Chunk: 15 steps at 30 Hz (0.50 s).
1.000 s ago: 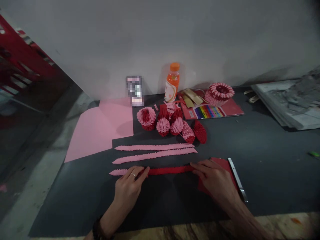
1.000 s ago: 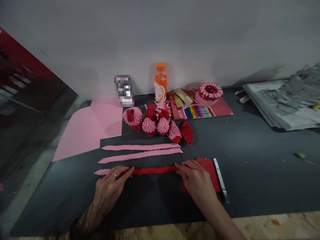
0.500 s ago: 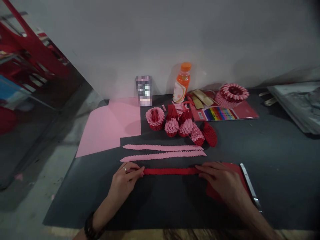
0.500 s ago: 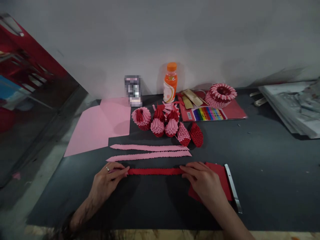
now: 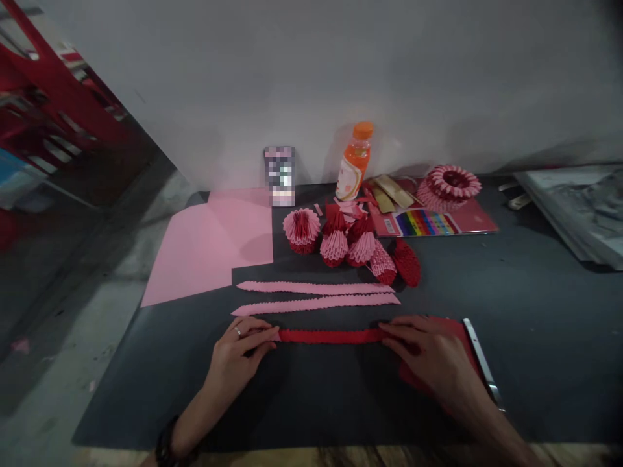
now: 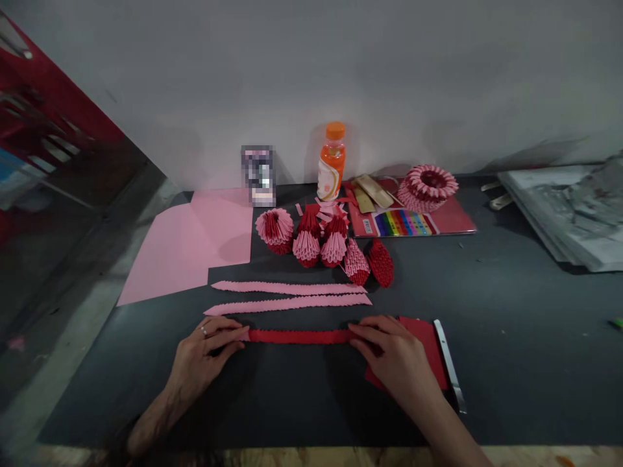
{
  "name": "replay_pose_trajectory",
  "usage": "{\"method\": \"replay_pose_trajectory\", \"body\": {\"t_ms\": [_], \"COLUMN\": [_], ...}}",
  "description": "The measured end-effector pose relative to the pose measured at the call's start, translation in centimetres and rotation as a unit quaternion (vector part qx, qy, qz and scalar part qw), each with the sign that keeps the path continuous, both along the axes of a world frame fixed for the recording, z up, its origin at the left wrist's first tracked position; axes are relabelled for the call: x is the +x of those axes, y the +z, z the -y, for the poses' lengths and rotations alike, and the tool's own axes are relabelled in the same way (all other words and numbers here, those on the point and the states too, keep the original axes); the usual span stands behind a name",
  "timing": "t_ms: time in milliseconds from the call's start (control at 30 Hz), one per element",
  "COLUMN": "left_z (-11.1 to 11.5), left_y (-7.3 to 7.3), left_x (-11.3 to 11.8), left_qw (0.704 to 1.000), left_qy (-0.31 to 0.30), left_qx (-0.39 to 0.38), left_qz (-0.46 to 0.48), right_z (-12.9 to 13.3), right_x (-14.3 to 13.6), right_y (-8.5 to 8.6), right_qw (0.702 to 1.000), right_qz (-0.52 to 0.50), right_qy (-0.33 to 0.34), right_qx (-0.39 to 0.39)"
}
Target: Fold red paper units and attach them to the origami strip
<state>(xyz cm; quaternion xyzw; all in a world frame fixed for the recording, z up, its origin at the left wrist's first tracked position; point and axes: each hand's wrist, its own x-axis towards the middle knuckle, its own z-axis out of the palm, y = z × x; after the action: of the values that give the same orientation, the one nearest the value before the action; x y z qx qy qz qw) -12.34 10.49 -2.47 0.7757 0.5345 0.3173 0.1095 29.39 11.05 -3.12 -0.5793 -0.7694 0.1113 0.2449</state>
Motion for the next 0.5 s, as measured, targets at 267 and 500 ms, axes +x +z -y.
{"method": "replay_pose_trajectory", "body": {"t_ms": [267,500], "left_z": [-0.2,0.0], "left_y": [-0.2,-0.2], "left_x": [0.6,0.7], "left_qw": [1.0,1.0], "left_qy": [0.004,-0.004], "left_qx": [-0.008,-0.004], "left_qz": [0.029,0.017], "right_z": [0.7,1.0], "right_x": [-0.6,-0.3], "right_y": [-1.4,-1.5], "right_qw": [0.998,0.997], "right_qz": [0.001,0.021], "right_qy": [0.031,0.05], "right_qx": [0.049,0.059]}}
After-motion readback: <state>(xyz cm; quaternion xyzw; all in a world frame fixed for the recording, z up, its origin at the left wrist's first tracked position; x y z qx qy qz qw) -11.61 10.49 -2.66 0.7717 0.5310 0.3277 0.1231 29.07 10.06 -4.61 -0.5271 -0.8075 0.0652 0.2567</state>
